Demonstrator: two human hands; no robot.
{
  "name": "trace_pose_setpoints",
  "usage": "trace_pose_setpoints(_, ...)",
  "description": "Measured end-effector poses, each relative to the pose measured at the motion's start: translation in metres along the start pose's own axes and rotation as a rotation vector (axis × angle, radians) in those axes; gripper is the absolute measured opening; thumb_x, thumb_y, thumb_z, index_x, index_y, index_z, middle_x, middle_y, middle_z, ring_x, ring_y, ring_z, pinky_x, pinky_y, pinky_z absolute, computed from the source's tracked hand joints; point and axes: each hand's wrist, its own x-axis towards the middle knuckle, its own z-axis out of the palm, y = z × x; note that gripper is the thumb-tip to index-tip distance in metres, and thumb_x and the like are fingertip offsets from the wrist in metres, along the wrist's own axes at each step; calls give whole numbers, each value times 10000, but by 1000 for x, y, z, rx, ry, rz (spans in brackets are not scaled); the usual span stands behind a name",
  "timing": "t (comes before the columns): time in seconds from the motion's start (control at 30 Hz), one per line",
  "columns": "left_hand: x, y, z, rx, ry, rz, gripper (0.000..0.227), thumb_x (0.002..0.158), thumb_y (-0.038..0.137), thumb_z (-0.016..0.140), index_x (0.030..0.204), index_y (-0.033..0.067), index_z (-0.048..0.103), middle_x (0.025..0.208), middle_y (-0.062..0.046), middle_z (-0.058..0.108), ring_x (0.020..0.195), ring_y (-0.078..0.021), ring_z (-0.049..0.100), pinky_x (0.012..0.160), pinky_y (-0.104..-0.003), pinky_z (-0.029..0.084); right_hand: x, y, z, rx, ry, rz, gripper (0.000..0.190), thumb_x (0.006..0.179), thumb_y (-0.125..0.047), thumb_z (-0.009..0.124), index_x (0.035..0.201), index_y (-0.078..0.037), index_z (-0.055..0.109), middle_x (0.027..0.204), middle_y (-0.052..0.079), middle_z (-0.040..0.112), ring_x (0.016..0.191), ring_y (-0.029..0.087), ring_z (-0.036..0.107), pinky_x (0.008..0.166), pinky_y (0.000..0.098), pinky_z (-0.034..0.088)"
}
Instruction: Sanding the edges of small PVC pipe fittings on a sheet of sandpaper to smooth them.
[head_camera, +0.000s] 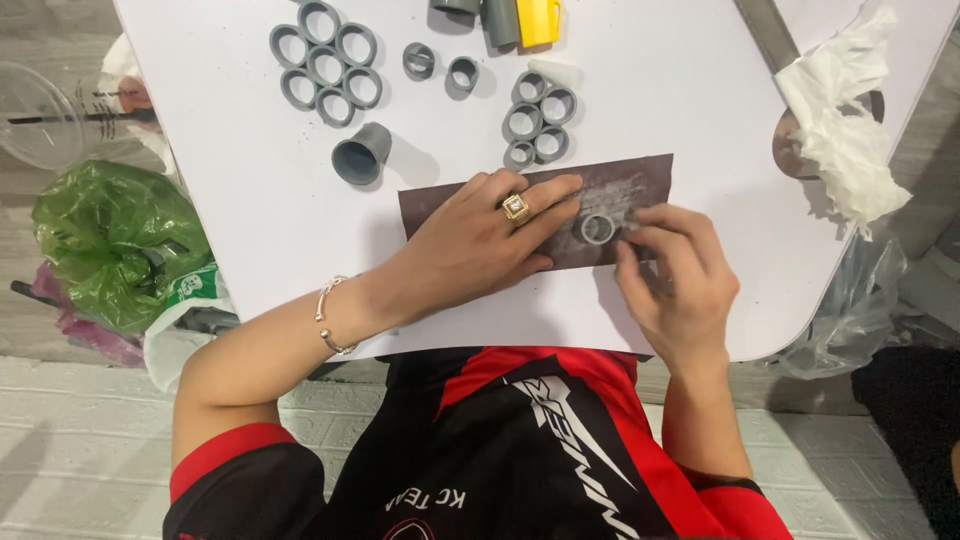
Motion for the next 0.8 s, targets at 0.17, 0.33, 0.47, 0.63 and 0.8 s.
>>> trace_pose_setpoints(0.17,0,1,-2,1,-22,-2,644,918,265,843,1473,71,582,1529,-110,524,1065,-312,541,842,-364,465,18,-13,-6,31,-10,3,273,913,33,848,1153,29,717,1105,155,723,868,309,678,694,360,592)
trace_pose_setpoints(0.33,-1,-3,3,7,-32,0,668,920,280,844,1494,78,566,1533,-118,523,1056,-311,552,843,-374,476,14,-9,3,-43,-82,-25,370,868,-22,886,1212,22,758,1110,120,652,985,305,616,738,376,631)
trace_pose_setpoints(0.47,-2,-1,2,-14,-40,-10,682,918,278,849,1503,80,559,1536,-108,516,1067,-310,548,856,-368,468,13,-10,9,-18,-55,-21,385,877,-64,921,1215,23,759,1086,114,640,946,292,585,722,358,615)
trace_pose_setpoints(0.63,-3,-1,2,4,-46,-12,691,940,309,834,1526,96,536,1559,-98,502,1070,-295,542,859,-360,466,21,-17,-2,205,5,44,312,908,-10,905,1166,37,738,1126,151,729,1011,326,649,809,362,585)
trace_pose_setpoints(0.8,0,-1,-4,89,-54,12,667,952,384,858,1480,98,567,1550,-74,499,1050,-265,551,848,-353,502,1,7,-10,811,5,342,395,892,-66,799,1173,72,559,1118,301,713,892,299,707,748,312,570)
